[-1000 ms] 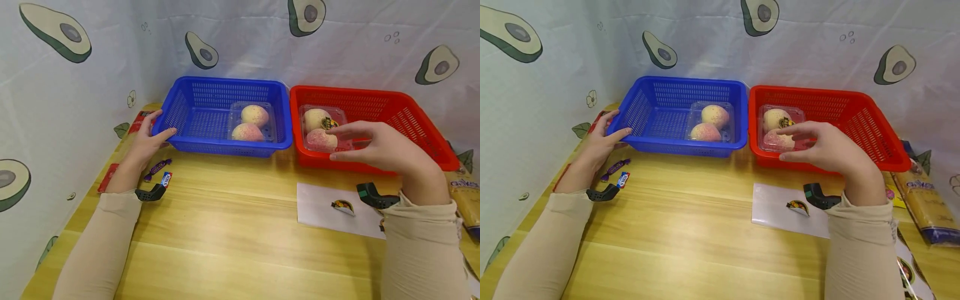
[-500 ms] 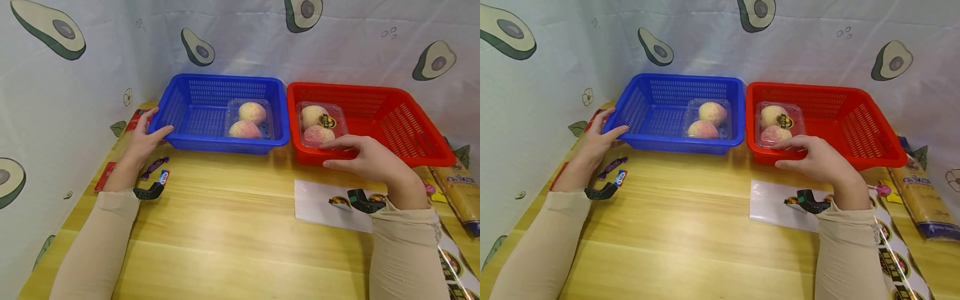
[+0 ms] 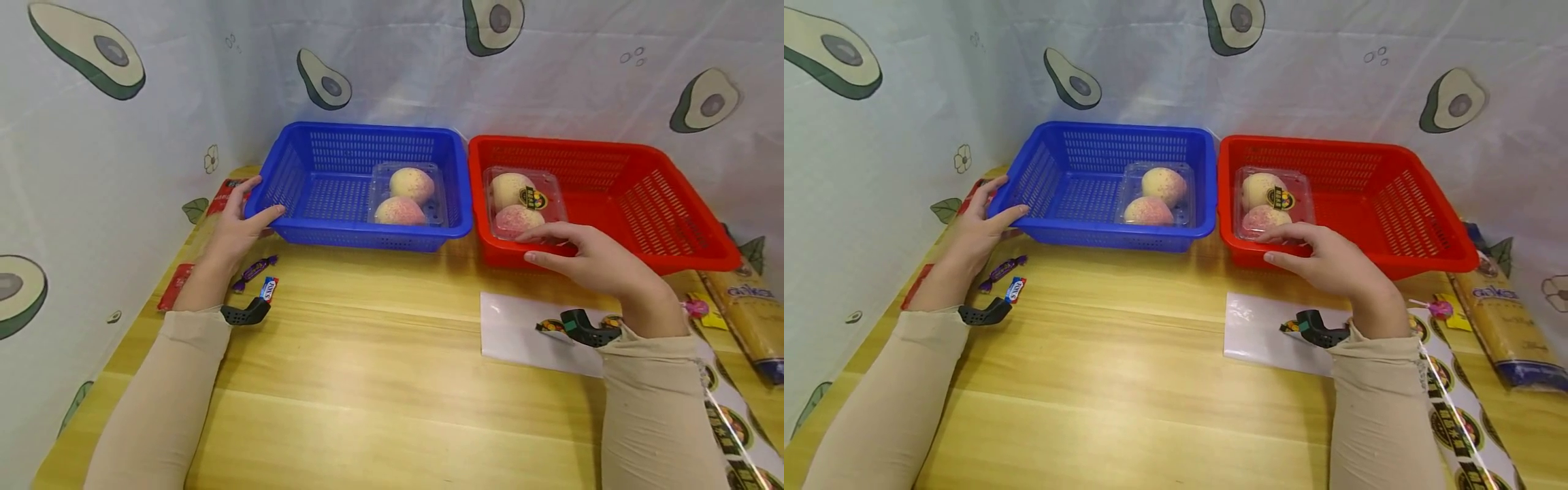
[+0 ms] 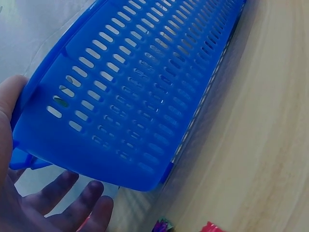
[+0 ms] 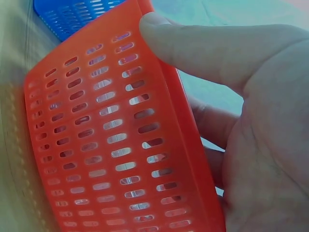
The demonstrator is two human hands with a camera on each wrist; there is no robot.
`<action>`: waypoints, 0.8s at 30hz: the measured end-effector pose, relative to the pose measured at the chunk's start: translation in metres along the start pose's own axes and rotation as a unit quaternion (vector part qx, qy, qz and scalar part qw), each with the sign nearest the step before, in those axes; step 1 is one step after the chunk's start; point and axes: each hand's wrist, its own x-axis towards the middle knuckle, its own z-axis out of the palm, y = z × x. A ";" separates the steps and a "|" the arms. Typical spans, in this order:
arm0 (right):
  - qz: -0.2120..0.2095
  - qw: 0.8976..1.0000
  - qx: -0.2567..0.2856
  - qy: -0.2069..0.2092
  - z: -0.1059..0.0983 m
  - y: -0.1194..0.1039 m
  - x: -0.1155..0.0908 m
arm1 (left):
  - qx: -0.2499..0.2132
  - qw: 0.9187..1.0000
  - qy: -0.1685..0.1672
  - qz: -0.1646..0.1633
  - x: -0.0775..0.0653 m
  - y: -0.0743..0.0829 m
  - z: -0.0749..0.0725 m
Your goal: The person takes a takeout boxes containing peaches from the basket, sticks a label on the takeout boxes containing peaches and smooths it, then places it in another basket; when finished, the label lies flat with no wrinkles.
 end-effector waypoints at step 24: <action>0.017 1.000 0.002 0.000 0.002 -0.006 -0.003 | 0.183 0.969 0.037 0.159 -0.013 0.058 0.042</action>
